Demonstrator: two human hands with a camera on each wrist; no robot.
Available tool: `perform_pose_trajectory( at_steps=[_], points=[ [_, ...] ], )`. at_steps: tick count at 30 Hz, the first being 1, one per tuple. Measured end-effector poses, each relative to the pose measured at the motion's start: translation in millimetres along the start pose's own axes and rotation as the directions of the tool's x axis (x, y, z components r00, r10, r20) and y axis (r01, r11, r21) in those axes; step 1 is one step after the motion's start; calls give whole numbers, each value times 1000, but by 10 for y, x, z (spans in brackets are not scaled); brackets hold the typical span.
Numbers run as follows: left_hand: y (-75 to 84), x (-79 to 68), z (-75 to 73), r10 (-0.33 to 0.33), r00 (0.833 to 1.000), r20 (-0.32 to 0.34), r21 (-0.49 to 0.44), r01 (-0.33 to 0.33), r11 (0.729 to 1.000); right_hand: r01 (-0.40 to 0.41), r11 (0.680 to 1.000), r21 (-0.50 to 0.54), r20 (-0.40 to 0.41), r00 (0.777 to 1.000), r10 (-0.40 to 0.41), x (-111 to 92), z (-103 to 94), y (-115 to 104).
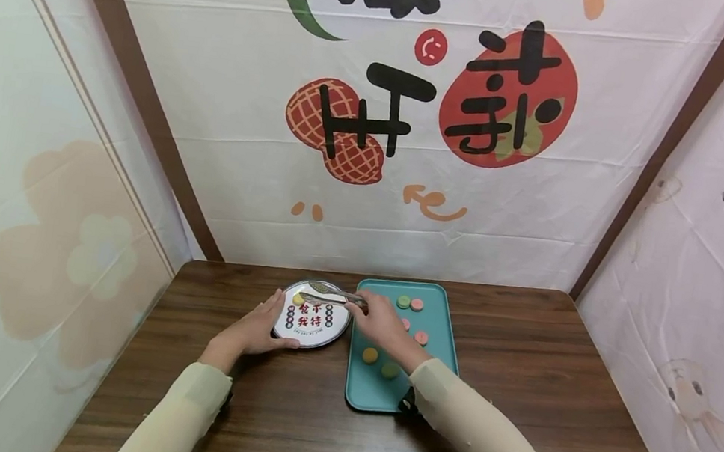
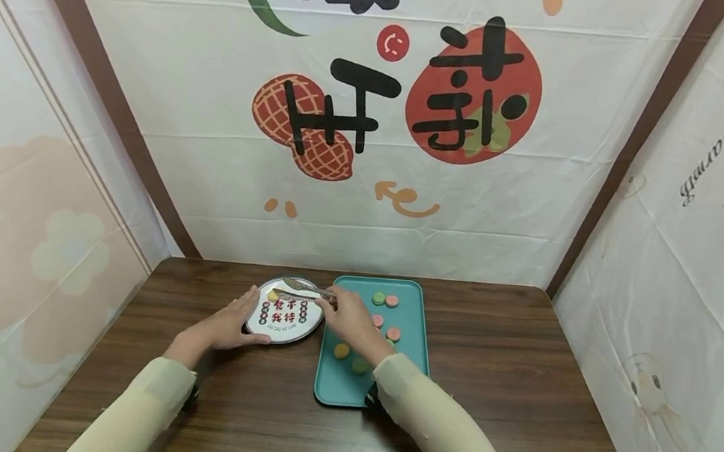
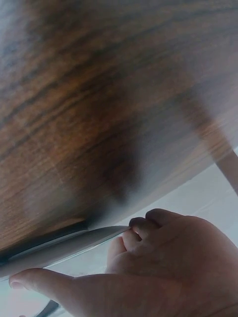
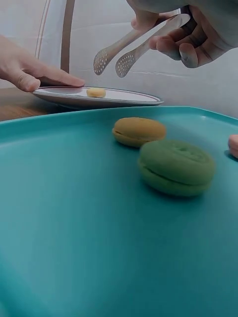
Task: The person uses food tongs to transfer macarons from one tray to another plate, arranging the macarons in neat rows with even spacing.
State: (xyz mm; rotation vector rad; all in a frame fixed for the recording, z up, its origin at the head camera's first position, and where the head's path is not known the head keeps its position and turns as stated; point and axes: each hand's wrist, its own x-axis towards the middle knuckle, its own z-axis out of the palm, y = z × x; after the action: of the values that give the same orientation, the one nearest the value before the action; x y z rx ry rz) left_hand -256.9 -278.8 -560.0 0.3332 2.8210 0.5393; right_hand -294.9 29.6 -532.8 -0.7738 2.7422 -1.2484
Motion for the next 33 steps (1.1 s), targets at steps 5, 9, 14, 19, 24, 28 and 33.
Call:
perform_pose_trajectory(
  at_steps=[5,9,14,19,24,28,33],
  points=[
    [-29,7,24,3,1000,-5,2,-3,1000,44,999,-10,-12,999,-44,-50,-62,48],
    [-24,8,29,6,1000,-4,8,-6,1000,43,999,-13,-18,999,-43,-86,-97,84],
    [-8,9,23,-2,1000,10,9,2,1000,36,999,2,-21,999,-36,-133,-146,110],
    [18,7,14,-7,1000,15,7,7,1000,15,1000,24,-30,999,-14,-169,-192,136],
    [33,-4,6,-10,1000,12,-3,10,1000,7,1000,23,-54,999,-5,-204,-257,151],
    [34,-15,5,-13,1000,12,-8,13,1000,-9,1000,10,-62,998,10,-244,-315,164],
    [21,-17,20,-15,1000,8,-6,15,1000,-3,1000,15,-67,998,4,-295,-382,202]
  ],
)
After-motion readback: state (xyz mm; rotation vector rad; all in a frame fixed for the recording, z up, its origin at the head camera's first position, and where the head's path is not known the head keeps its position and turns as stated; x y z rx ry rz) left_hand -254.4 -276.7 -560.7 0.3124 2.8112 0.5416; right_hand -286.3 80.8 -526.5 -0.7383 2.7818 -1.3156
